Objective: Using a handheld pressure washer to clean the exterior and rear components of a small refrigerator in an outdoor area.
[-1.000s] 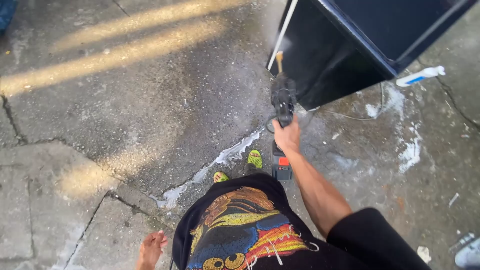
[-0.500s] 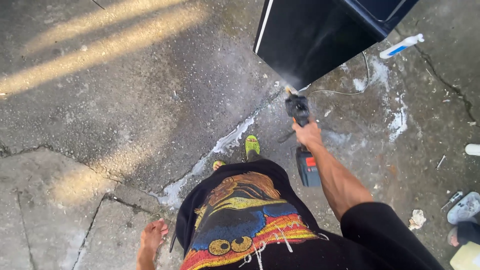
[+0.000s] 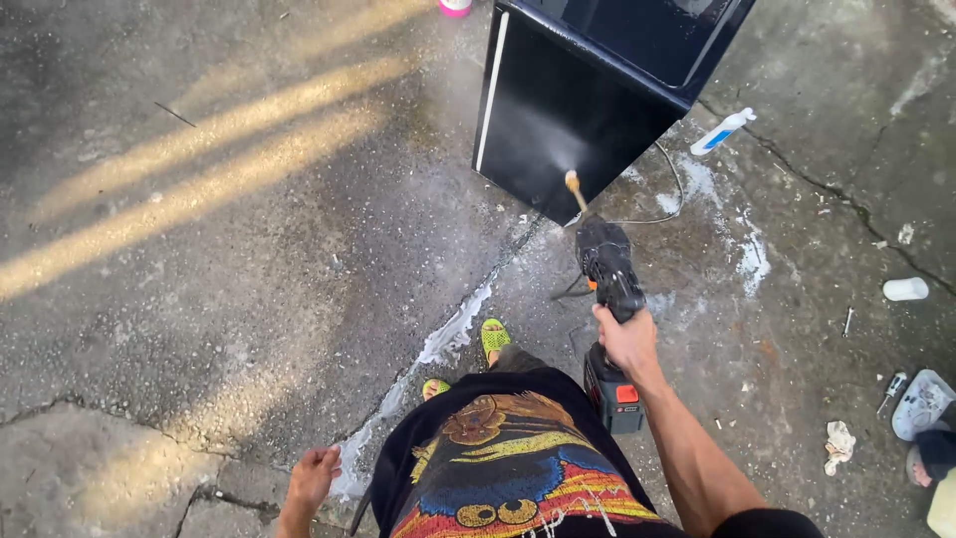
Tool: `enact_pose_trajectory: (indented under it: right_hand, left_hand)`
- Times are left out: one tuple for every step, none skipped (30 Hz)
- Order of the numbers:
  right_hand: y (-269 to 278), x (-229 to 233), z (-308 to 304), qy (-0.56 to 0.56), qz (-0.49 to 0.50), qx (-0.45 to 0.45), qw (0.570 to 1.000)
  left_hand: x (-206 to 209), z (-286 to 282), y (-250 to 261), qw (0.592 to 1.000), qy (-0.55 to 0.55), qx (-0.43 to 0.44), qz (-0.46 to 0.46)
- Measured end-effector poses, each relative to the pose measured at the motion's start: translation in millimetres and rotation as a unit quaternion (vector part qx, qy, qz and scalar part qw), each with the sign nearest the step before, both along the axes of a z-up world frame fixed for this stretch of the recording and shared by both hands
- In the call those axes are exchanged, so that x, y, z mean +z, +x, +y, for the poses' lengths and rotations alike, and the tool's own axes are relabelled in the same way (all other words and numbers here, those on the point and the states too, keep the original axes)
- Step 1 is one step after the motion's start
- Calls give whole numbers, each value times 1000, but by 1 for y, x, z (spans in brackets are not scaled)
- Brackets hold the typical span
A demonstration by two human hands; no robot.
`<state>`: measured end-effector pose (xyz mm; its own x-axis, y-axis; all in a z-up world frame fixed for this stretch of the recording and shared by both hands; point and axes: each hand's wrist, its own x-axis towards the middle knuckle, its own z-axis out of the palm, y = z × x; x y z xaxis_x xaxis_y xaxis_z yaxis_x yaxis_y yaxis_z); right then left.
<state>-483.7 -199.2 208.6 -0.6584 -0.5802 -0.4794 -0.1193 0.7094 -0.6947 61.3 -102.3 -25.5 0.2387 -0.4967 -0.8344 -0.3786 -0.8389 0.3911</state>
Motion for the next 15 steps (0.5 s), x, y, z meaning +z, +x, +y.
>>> enact_pose_trajectory:
  right_hand:
    - [2, 5, 0, -5, 1, 2, 1000]
    - [4, 9, -1, -9, 4, -3, 1000]
    - [8, 12, 6, -10, 5, -13, 1000]
    - [11, 18, 7, -11, 4, -17, 1000]
    - [10, 22, 8, -39, 12, -27, 999]
    - [9, 27, 9, -67, 21, -37, 997]
    - [10, 37, 5, -69, 21, -38, 997]
    - [11, 47, 2, -81, 27, -56, 995]
    - [14, 57, 0, -93, 32, -75, 992]
    - [13, 61, -4, -94, 31, -77, 992]
    - [11, 67, -8, -92, 48, -38, 994]
    - [8, 73, -12, -90, 65, 2, 994]
    - [8, 72, -18, -90, 67, 1, 994]
    - [9, 71, -23, -67, 62, 22, 996]
    - [11, 71, -31, -45, 55, 46, 996]
  left_hand:
    - [3, -4, -1, 1000, -5, 2, 1]
    - [7, -8, -3, 999, -26, 31, 11]
    - [12, -9, 0, 997, -43, 54, 20]
    - [35, -11, -5, 998, -44, 50, 20]
    - [57, -11, -12, 999, -20, 45, 24]
    - [80, -13, -20, 999, 5, 39, 28]
    - [41, 2, -7, 999, 3, 39, 28]
    - [1, 16, 6, 1000, 5, 22, 1]
    - [-38, 31, 22, 1000, 7, 4, -28]
    - [-45, 39, 27, 1000, 6, 3, -29]
    - [-51, 45, 32, 999, 33, 21, -18]
    - [-57, 51, 36, 997, 61, 39, -7]
    - [-52, 48, 34, 997, 61, 38, -6]
    - [-46, 44, 33, 997, 68, 23, -9]
    - [-40, 41, 33, 997, 73, 11, -13]
